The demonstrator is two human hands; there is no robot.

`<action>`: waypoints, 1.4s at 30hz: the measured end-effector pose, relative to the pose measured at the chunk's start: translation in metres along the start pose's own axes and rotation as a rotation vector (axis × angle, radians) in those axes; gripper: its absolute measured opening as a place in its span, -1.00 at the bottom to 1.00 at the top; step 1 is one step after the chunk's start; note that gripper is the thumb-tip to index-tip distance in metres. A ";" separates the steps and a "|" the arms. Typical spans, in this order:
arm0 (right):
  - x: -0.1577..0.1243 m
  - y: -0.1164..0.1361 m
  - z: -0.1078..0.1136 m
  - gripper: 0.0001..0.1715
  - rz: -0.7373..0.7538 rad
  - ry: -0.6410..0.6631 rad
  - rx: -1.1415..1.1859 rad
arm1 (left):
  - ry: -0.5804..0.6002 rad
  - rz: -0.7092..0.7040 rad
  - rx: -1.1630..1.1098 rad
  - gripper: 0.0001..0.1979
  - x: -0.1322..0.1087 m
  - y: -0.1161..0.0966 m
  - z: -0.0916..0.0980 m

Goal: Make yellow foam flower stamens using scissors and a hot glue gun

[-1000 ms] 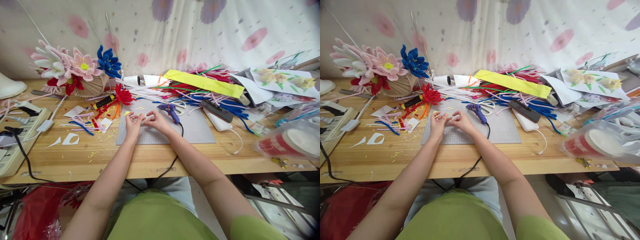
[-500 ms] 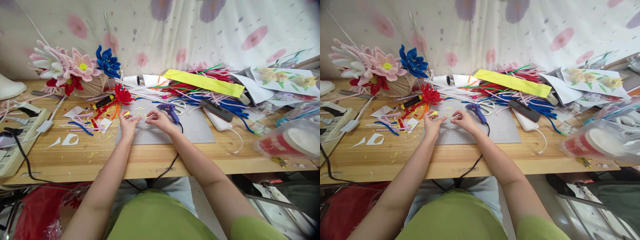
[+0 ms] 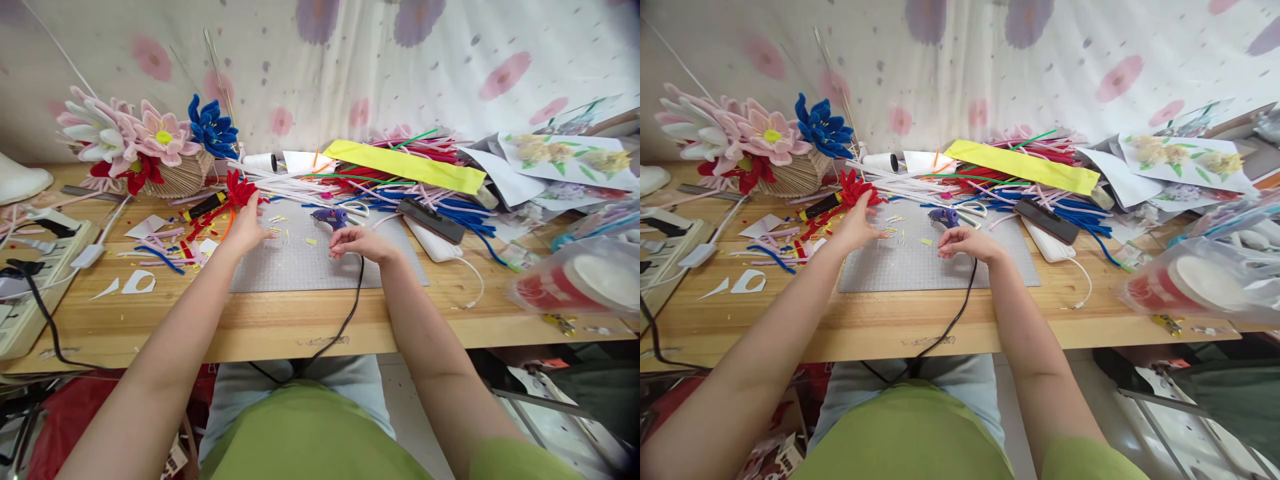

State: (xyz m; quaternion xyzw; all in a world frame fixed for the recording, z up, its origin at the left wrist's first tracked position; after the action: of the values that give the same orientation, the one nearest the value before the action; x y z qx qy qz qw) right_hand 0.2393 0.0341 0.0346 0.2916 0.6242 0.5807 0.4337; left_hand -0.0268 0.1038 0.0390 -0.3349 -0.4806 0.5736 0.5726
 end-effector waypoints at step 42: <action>-0.001 -0.031 0.051 -0.59 0.078 -0.777 -0.183 | -0.223 0.064 0.623 -0.72 -0.011 0.011 0.105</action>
State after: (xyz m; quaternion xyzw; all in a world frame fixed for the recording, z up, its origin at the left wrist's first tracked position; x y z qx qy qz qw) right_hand 0.2894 0.0522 0.0068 0.4733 0.3480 0.4963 0.6391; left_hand -0.1274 0.0763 0.0593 -0.0939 -0.3310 0.7439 0.5729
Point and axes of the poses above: each hand's wrist, its own x-axis towards the middle knuckle, its own z-axis out of the back of the hand, y = z × x, the point moved 4 cm from there along x, towards the middle knuckle, and after that the axes turned 4 degrees about -y, right-handed, at the moved point
